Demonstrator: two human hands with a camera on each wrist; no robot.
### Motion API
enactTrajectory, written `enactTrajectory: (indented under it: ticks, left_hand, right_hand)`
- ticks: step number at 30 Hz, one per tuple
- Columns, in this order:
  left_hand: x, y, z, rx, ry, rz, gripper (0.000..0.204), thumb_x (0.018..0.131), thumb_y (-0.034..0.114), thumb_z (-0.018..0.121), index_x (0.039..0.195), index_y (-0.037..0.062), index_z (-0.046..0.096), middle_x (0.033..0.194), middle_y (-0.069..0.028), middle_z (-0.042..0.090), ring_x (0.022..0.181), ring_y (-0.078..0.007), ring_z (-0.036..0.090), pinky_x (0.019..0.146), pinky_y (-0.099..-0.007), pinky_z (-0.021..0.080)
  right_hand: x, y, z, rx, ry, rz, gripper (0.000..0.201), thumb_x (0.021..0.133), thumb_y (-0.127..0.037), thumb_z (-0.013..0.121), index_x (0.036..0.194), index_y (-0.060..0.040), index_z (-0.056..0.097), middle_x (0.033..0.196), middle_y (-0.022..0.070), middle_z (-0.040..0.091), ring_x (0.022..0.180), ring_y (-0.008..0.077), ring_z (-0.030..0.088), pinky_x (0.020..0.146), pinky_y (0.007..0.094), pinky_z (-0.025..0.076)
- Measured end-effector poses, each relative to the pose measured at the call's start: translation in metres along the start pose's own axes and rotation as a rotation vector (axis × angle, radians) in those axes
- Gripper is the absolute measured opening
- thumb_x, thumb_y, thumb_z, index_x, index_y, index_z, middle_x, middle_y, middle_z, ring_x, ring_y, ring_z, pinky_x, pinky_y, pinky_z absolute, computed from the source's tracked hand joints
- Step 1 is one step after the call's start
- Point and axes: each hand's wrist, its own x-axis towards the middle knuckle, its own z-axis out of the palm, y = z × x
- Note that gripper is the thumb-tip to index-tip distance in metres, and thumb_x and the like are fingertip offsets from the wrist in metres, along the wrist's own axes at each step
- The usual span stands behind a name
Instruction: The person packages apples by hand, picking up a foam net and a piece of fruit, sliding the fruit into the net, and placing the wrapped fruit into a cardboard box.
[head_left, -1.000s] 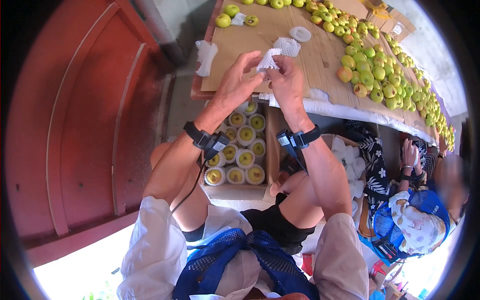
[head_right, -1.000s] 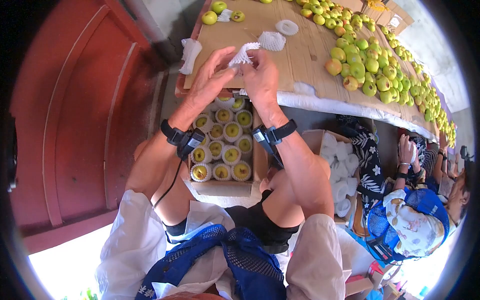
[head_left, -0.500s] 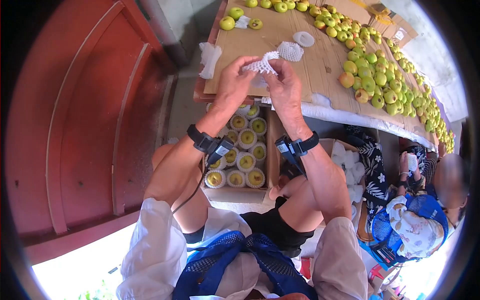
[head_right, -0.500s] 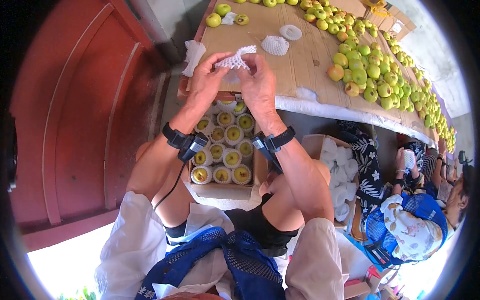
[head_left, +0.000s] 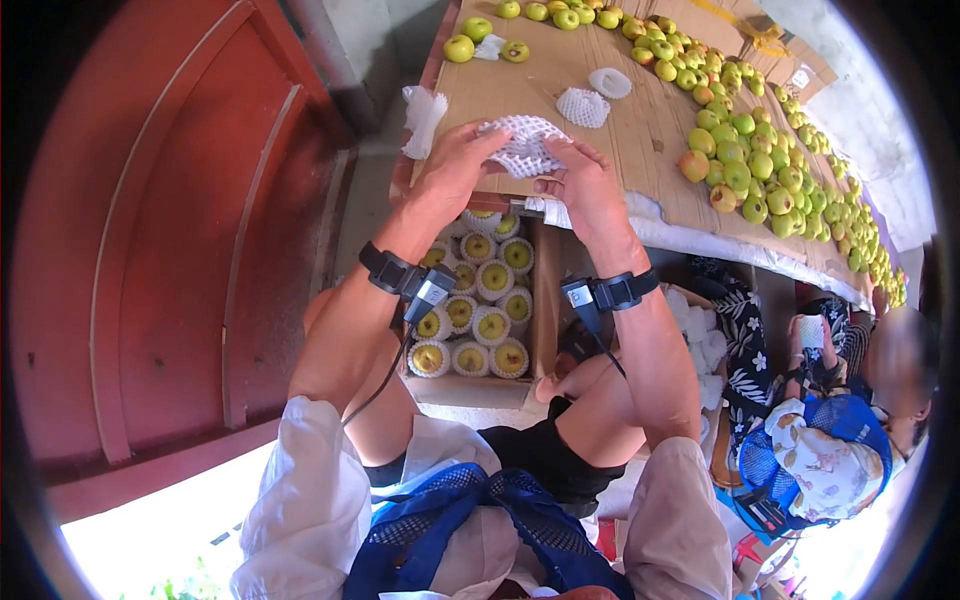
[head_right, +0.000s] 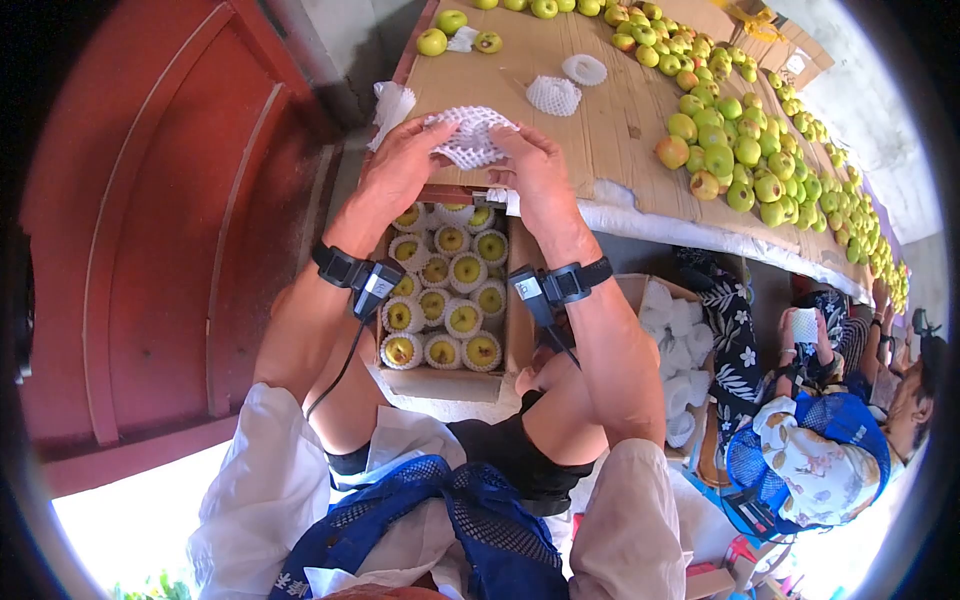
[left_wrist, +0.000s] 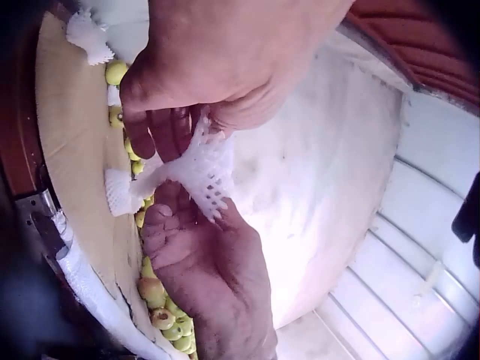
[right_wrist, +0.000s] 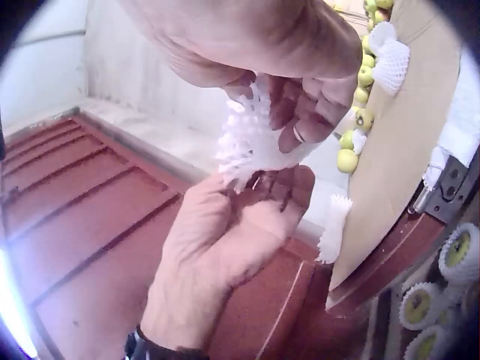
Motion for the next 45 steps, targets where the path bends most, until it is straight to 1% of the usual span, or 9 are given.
enactTrajectory:
  ticks: [4,10,16,19,22,31,37,40,45]
  left_hand:
    - [-0.001,0.003,0.002,-0.148,-0.074,-0.043,0.036,0.101,0.019,0.06,0.132,0.0009,0.057,0.127,-0.0079,0.063,0.116,-0.019,0.06,0.102,-0.0376,0.049]
    - [0.002,-0.001,-0.002,-0.448,-0.109,-0.135,0.037,0.1,0.018,0.06,0.134,0.0024,0.055,0.13,-0.0096,0.061,0.121,-0.0221,0.058,0.106,-0.0411,0.046]
    - [-0.001,0.007,-0.007,-0.211,-0.25,-0.024,0.035,0.099,0.014,0.062,0.131,0.0013,0.057,0.125,-0.007,0.064,0.117,-0.0186,0.059,0.097,-0.0333,0.049]
    - [-0.003,0.009,-0.006,0.089,-0.12,-0.046,0.034,0.098,0.012,0.063,0.13,0.0022,0.059,0.12,-0.0044,0.066,0.111,-0.0153,0.061,0.09,-0.0298,0.049]
    - [-0.003,0.006,-0.009,0.116,-0.115,-0.076,0.031,0.098,0.012,0.063,0.128,0.0042,0.06,0.116,-0.0028,0.067,0.106,-0.0135,0.061,0.086,-0.0294,0.05]
    - [0.005,-0.004,-0.01,-0.448,-0.118,-0.117,0.032,0.102,0.021,0.06,0.13,0.0073,0.058,0.129,-0.0042,0.061,0.118,-0.0174,0.056,0.101,-0.0381,0.044]
    - [0.003,-0.006,-0.009,-0.426,-0.115,-0.118,0.037,0.103,0.025,0.057,0.135,0.0065,0.055,0.133,-0.0041,0.059,0.121,-0.0173,0.054,0.102,-0.0365,0.045]
    - [0.006,-0.011,-0.011,-0.345,-0.126,-0.129,0.039,0.102,0.026,0.059,0.136,0.0065,0.054,0.134,-0.0042,0.058,0.123,-0.0178,0.054,0.102,-0.0359,0.045]
    - [0.003,-0.01,-0.006,-0.39,-0.125,-0.132,0.038,0.102,0.025,0.061,0.134,0.0068,0.055,0.132,-0.0041,0.059,0.119,-0.0177,0.054,0.098,-0.035,0.046]
  right_hand:
    - [0.0,-0.009,-0.006,0.044,-0.131,0.114,0.025,0.1,-0.023,0.056,0.116,-0.0044,0.063,0.104,0.0071,0.069,0.089,0.0162,0.063,0.072,0.033,0.051]
    - [0.002,-0.009,-0.009,0.196,-0.168,0.187,0.024,0.101,-0.024,0.053,0.115,-0.0043,0.058,0.103,0.0105,0.066,0.086,0.0222,0.061,0.075,0.0347,0.05]
    - [0.01,-0.005,-0.02,0.335,-0.183,0.165,0.024,0.104,-0.027,0.053,0.116,-0.0074,0.058,0.105,0.0082,0.065,0.091,0.0221,0.062,0.078,0.0366,0.05]
    - [0.011,-0.004,-0.021,0.381,-0.15,0.138,0.025,0.104,-0.03,0.054,0.116,-0.008,0.059,0.108,0.0073,0.065,0.096,0.0215,0.061,0.083,0.038,0.049]
    - [0.01,-0.005,-0.019,0.4,-0.112,0.119,0.025,0.105,-0.03,0.053,0.116,-0.0085,0.059,0.114,0.0068,0.064,0.101,0.0198,0.06,0.086,0.0385,0.047]
    - [0.012,-0.004,-0.016,0.437,-0.165,0.1,0.031,0.106,-0.027,0.051,0.128,-0.0065,0.056,0.127,0.0076,0.062,0.116,0.0213,0.059,0.102,0.0443,0.045]
    - [0.009,-0.005,-0.012,0.402,-0.165,0.107,0.027,0.105,-0.025,0.052,0.124,-0.0068,0.057,0.127,0.0074,0.062,0.116,0.0208,0.059,0.101,0.0432,0.046]
    - [0.009,-0.003,-0.014,0.408,-0.208,0.108,0.036,0.106,-0.027,0.05,0.135,-0.0047,0.051,0.135,0.0098,0.058,0.123,0.0236,0.056,0.105,0.0423,0.045]
    - [0.008,-0.002,-0.014,0.379,-0.201,0.102,0.03,0.106,-0.024,0.051,0.129,-0.0061,0.055,0.128,0.0073,0.061,0.118,0.0206,0.059,0.101,0.0395,0.047]
